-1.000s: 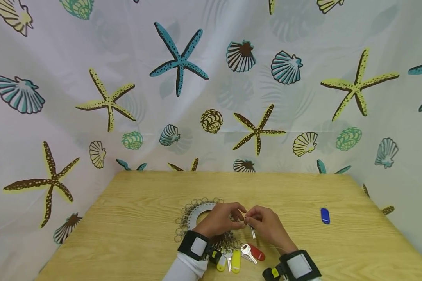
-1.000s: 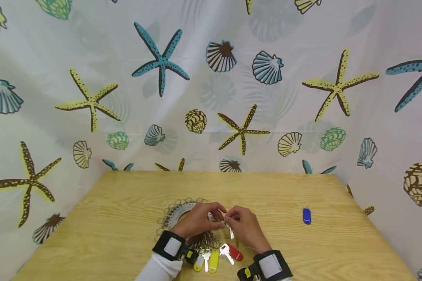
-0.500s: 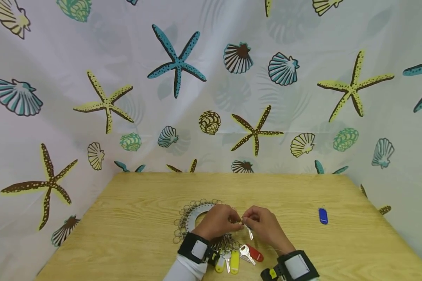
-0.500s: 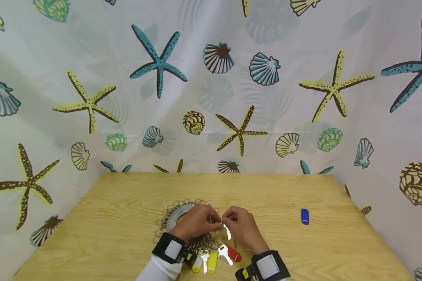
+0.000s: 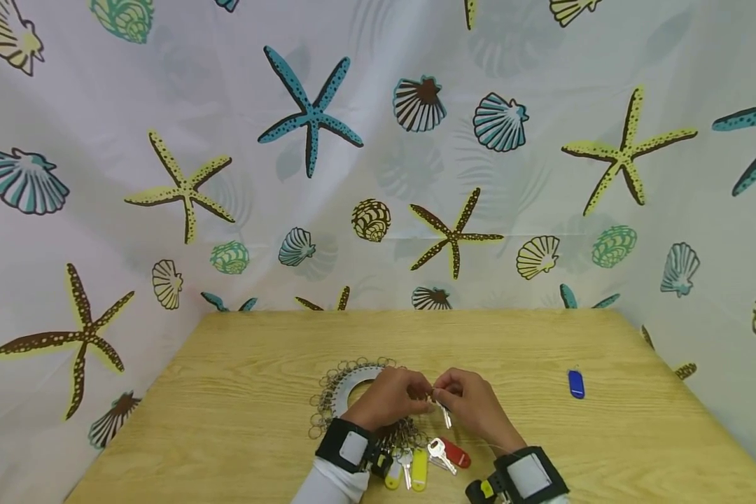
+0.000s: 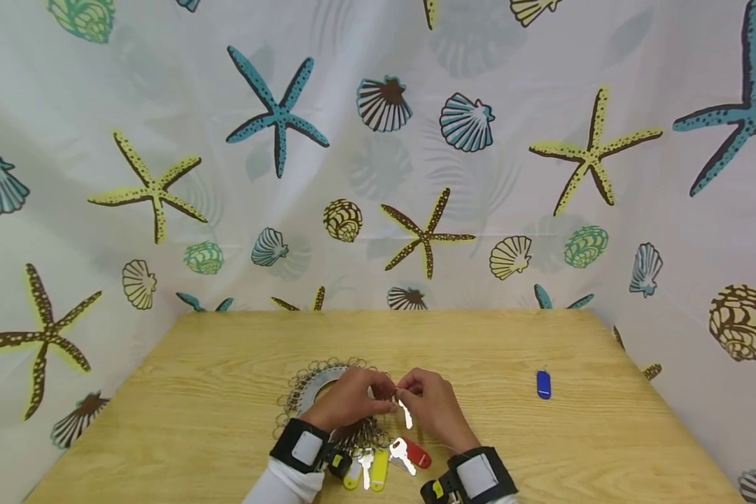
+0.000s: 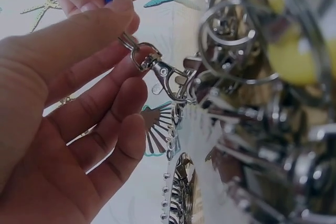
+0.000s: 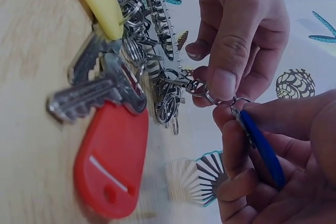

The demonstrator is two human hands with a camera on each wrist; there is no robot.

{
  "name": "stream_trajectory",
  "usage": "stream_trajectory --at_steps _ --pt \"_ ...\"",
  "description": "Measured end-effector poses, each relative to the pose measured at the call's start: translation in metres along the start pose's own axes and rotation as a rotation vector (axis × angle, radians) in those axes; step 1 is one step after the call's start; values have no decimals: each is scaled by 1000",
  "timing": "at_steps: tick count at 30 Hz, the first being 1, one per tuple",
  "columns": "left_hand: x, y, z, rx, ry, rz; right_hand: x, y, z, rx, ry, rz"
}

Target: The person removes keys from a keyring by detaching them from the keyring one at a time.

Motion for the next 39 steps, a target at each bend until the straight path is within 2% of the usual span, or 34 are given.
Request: stream_trajectory --at_steps 9,14,24,30,34,39 --pt "-1 3 2 33 1 42 0 -2 0 -7 14 -11" --pt "-1 5 1 45 -7 25 -2 -3 0 -14 49 -10" --pt "0 7 0 64 -32 -12 -3 -6 -1 -26 62 11" --pt "3 8 -1 63 -66 -1 -1 -1 0 23 0 19" --pt "5 8 -1 59 -78 11 2 -2 1 28 -61 1" --pt "7 8 -1 65 -95 17 5 -2 2 29 -95 -6"
Point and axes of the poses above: each hand's wrist, its own z-axis away from the middle knuckle, its own y-axis out of the back of the hand, x = y × z, the point moved 10 cm from there along -z, towards the middle knuckle, and after that the axes turned 2 degrees about -y, right-handed, at the moved point
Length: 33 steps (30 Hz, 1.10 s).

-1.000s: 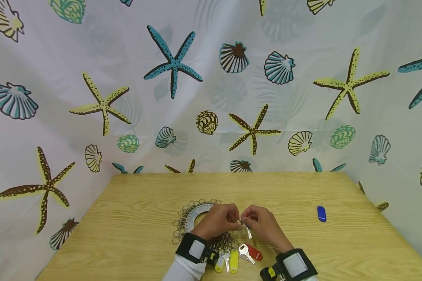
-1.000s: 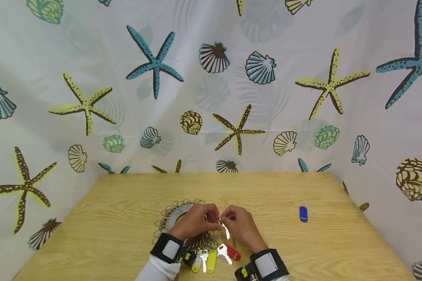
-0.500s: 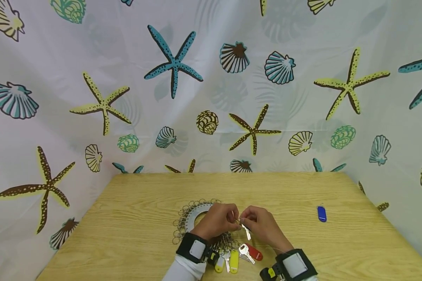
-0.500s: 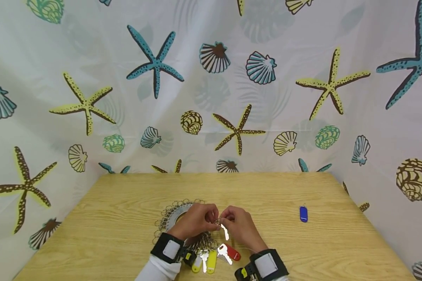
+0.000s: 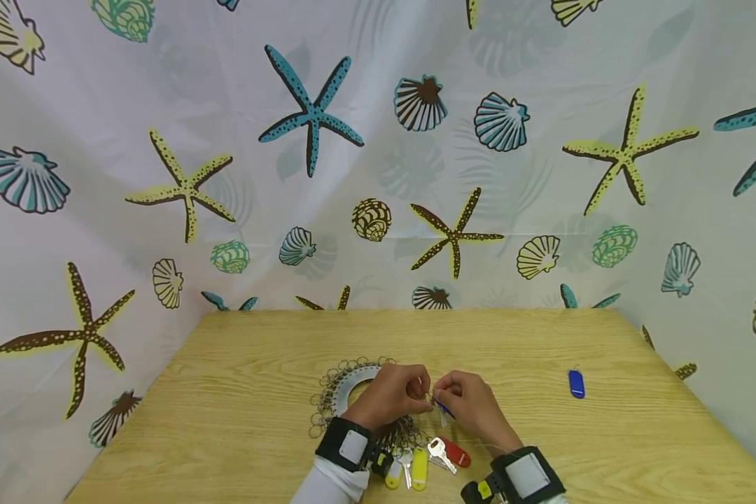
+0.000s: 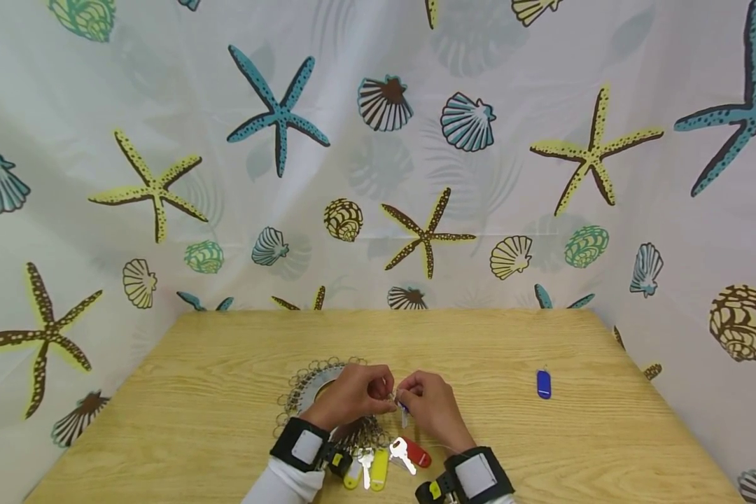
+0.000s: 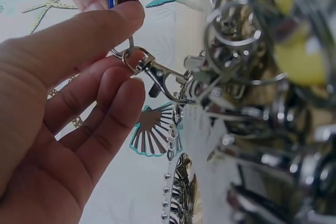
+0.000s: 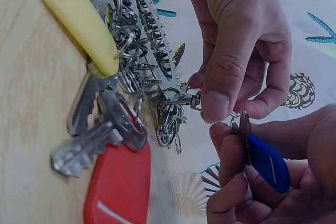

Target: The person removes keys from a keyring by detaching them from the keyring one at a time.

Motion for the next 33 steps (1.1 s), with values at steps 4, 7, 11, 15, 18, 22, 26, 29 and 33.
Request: stream_trajectory --at_steps 4,7,11,15,18,22,26,29,33 --pt "2 0 1 -2 -7 7 2 -1 -1 -2 -1 -13" --pt "2 1 1 -4 2 3 1 -1 -2 9 26 -4" --pt "1 1 2 -3 16 0 -2 0 -4 35 82 21" --pt "0 1 3 -4 21 14 -5 0 -3 55 116 39" --pt "0 1 3 -4 23 23 -5 0 -3 67 123 54" --pt "0 0 3 -8 22 30 -3 0 -3 68 110 60" --pt "1 0 2 -11 10 24 -2 -1 -3 58 87 66" --pt "2 0 1 -13 8 17 -3 0 -3 48 79 66" --pt "0 -2 2 -19 35 -15 -3 1 -3 34 78 46"
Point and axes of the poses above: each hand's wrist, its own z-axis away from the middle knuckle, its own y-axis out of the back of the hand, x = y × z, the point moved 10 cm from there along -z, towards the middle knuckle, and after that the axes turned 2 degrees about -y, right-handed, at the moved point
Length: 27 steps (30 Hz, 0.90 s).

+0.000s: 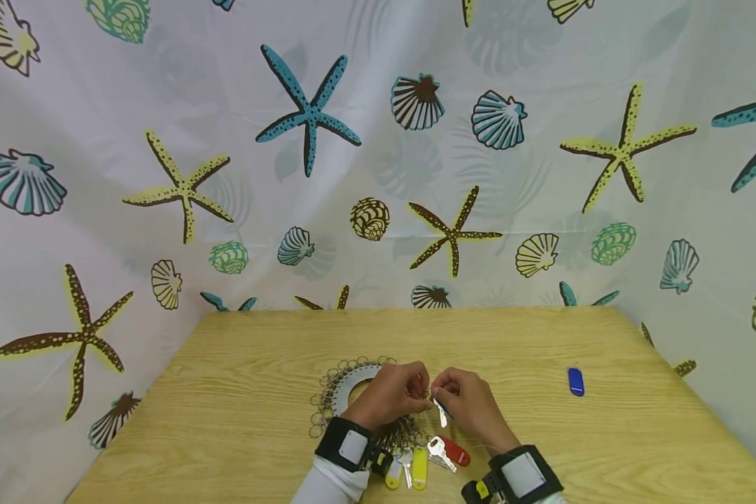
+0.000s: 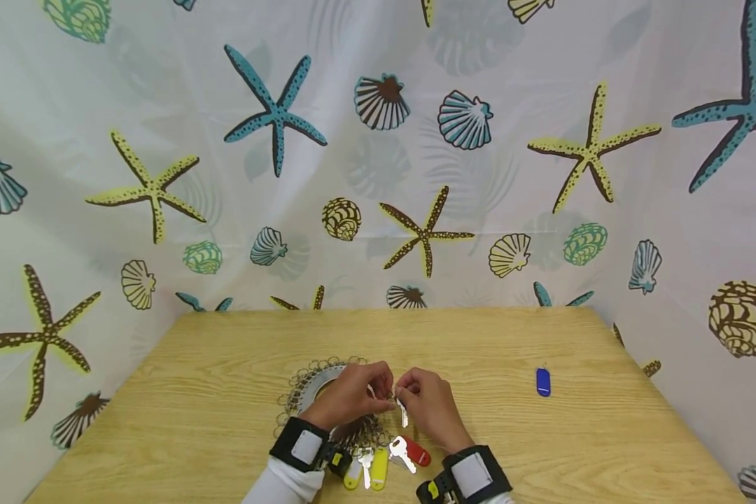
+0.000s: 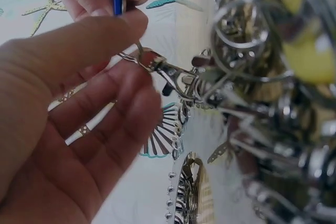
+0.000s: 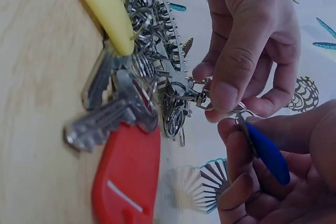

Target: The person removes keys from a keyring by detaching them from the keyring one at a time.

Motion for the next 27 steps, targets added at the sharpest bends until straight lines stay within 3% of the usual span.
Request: stream_trajectory --at_steps 6,10,20,27 --pt "-7 -1 1 -12 88 -105 -4 1 1 -10 34 -14" --pt "-5 0 0 -10 58 -169 -6 1 2 -19 61 -21" --pt "-4 -3 -2 -22 32 -129 -6 2 1 3 85 -7" --pt "-4 -3 0 -32 43 -29 -8 2 0 15 120 20"
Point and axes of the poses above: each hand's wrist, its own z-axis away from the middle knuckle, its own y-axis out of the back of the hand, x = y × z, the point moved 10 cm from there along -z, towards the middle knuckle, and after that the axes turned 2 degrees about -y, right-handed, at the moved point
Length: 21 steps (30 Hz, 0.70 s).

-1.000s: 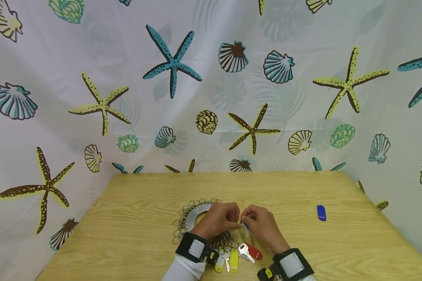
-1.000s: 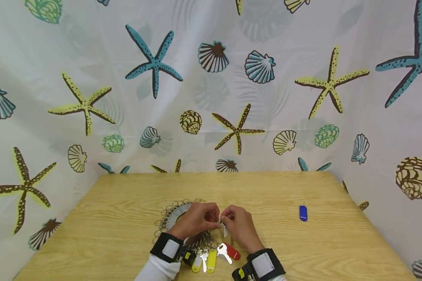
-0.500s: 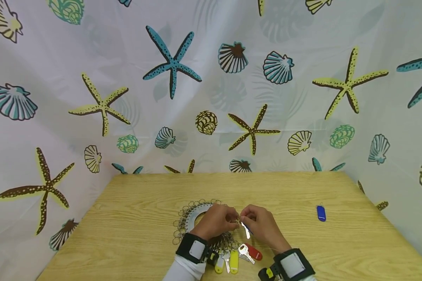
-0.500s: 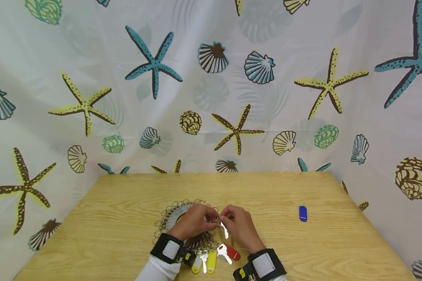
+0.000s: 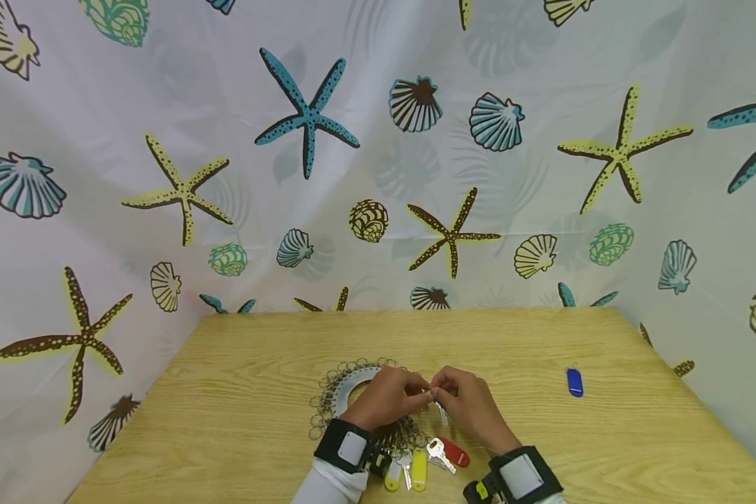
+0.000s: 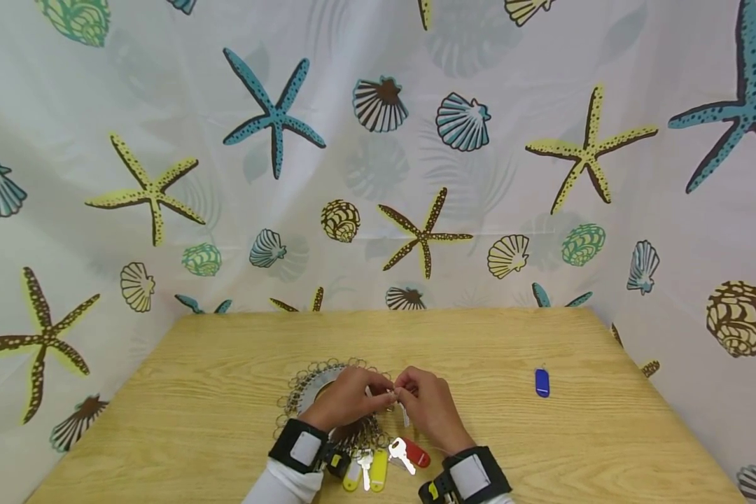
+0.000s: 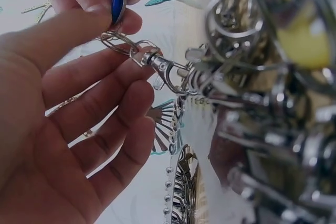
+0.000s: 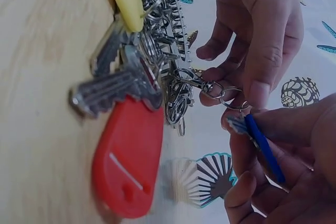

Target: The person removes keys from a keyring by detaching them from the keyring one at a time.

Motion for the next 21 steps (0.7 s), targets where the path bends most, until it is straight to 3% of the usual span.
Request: stream_trajectory --at_steps 21 --pt "-7 -1 1 -10 72 26 -1 -5 -1 -54 47 6"
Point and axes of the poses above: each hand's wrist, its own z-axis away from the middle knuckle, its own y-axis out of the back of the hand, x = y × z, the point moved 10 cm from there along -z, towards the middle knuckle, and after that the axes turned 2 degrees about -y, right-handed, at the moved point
